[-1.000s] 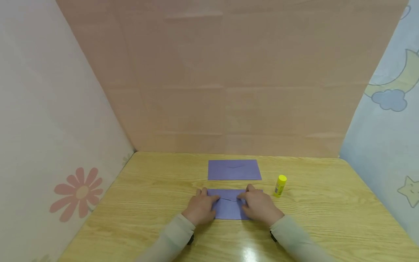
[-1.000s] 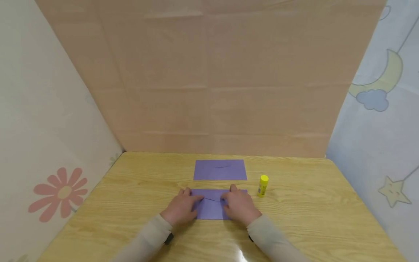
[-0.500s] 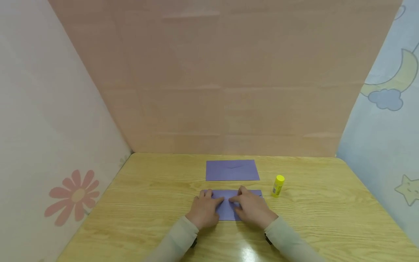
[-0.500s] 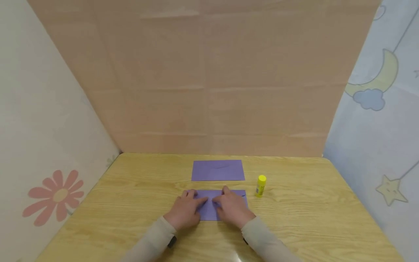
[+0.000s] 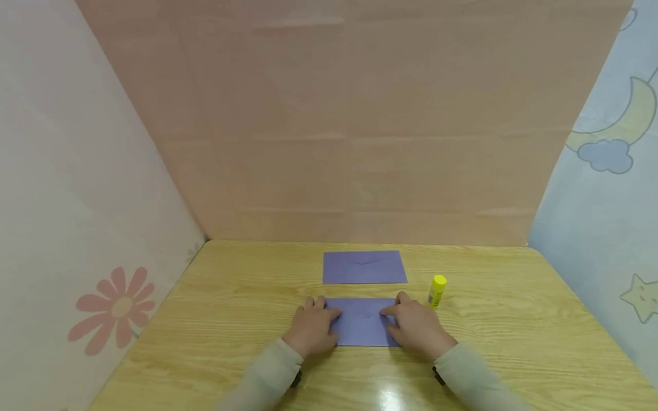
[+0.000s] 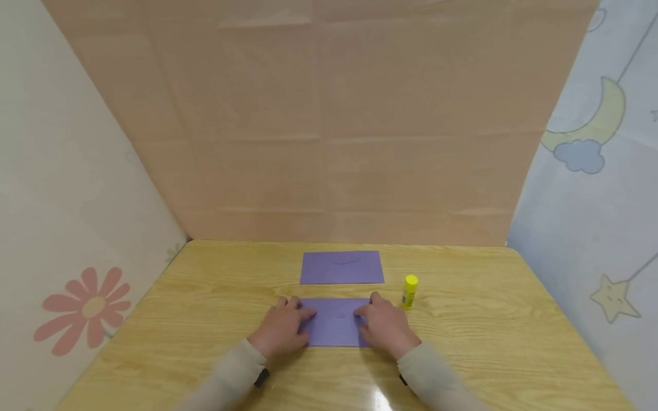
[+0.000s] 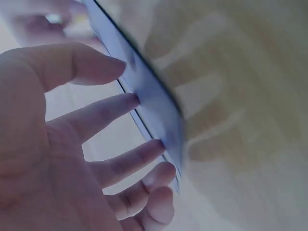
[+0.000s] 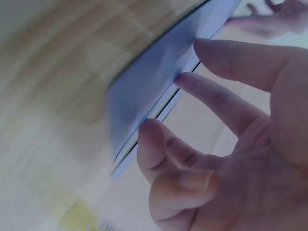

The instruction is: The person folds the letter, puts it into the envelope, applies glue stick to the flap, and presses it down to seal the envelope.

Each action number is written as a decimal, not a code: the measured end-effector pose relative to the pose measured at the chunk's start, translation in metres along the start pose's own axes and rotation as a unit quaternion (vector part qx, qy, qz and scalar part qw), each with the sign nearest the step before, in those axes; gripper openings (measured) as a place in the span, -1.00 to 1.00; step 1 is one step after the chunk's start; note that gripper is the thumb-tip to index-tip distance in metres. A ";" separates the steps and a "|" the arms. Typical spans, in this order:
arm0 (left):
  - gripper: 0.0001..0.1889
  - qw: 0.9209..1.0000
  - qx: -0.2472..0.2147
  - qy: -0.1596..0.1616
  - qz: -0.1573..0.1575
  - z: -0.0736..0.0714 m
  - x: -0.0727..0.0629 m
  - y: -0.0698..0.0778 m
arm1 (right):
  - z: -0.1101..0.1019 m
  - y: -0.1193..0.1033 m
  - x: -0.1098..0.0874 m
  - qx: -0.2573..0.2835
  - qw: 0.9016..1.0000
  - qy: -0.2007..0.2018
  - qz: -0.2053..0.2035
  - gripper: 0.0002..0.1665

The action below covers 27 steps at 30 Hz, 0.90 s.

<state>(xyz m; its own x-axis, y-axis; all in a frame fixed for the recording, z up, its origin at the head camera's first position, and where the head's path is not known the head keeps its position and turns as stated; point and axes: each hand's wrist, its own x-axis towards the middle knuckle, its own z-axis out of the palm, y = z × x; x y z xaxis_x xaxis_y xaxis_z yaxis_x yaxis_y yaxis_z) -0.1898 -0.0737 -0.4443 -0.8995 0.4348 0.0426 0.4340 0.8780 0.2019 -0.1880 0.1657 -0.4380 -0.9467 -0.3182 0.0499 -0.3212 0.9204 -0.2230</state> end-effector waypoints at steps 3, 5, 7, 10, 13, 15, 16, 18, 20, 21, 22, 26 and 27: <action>-0.47 1.000 0.009 -0.009 0.017 0.004 0.005 0.016 | 0.003 -0.013 0.003 0.011 1.000 -0.004 -0.022 -0.64; -0.45 1.000 0.014 -0.015 0.022 0.005 0.007 0.026 | 0.004 -0.021 0.004 0.016 0.999 -0.008 -0.027 -0.63; -0.45 1.000 0.016 -0.018 0.016 0.006 0.009 0.031 | 0.005 -0.025 0.005 0.012 0.999 -0.004 -0.029 -0.62; -0.49 1.000 0.008 -0.019 -0.002 0.004 0.007 0.033 | 0.006 -0.025 0.003 0.004 1.000 -0.007 -0.014 -0.61; -0.52 1.000 -0.005 -0.014 -0.019 0.003 0.002 0.026 | 0.004 -0.019 -0.002 0.000 1.000 -0.017 0.008 -0.60; -0.53 1.000 -0.012 -0.008 -0.027 0.002 -0.001 0.020 | 0.001 -0.013 -0.005 -0.001 0.999 -0.021 0.024 -0.60; -0.53 0.999 -0.014 -0.003 -0.029 0.002 -0.002 0.016 | 0.000 -0.010 -0.006 -0.001 0.999 -0.022 0.031 -0.60; -0.53 0.999 -0.017 0.006 -0.031 0.002 -0.004 0.009 | -0.003 -0.004 -0.009 -0.002 0.999 -0.020 0.041 -0.60; -0.53 0.999 -0.019 0.018 -0.032 0.003 -0.005 0.002 | -0.005 0.002 -0.011 0.001 0.999 -0.018 0.048 -0.60; -0.53 0.999 -0.019 0.025 -0.032 0.004 -0.006 -0.002 | -0.007 0.005 -0.012 0.001 0.999 -0.015 0.051 -0.60; -0.53 0.999 -0.020 0.033 -0.031 0.004 -0.007 -0.005 | -0.007 0.007 -0.013 0.000 0.999 -0.014 0.052 -0.61; -0.51 0.998 -0.030 0.050 -0.022 0.008 -0.007 -0.011 | -0.008 0.011 -0.012 -0.009 0.998 -0.008 0.058 -0.61; -0.49 0.998 -0.032 0.050 -0.016 0.008 -0.006 -0.010 | -0.008 0.010 -0.011 -0.009 0.998 -0.008 0.060 -0.60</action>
<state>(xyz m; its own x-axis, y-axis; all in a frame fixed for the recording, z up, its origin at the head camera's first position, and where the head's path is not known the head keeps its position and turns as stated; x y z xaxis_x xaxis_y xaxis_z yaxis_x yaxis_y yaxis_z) -0.1886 -0.0837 -0.4543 -0.9151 0.3809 0.1319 0.4029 0.8752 0.2677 -0.1811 0.1799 -0.4333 -0.9778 -0.2094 0.0081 -0.2064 0.9558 -0.2094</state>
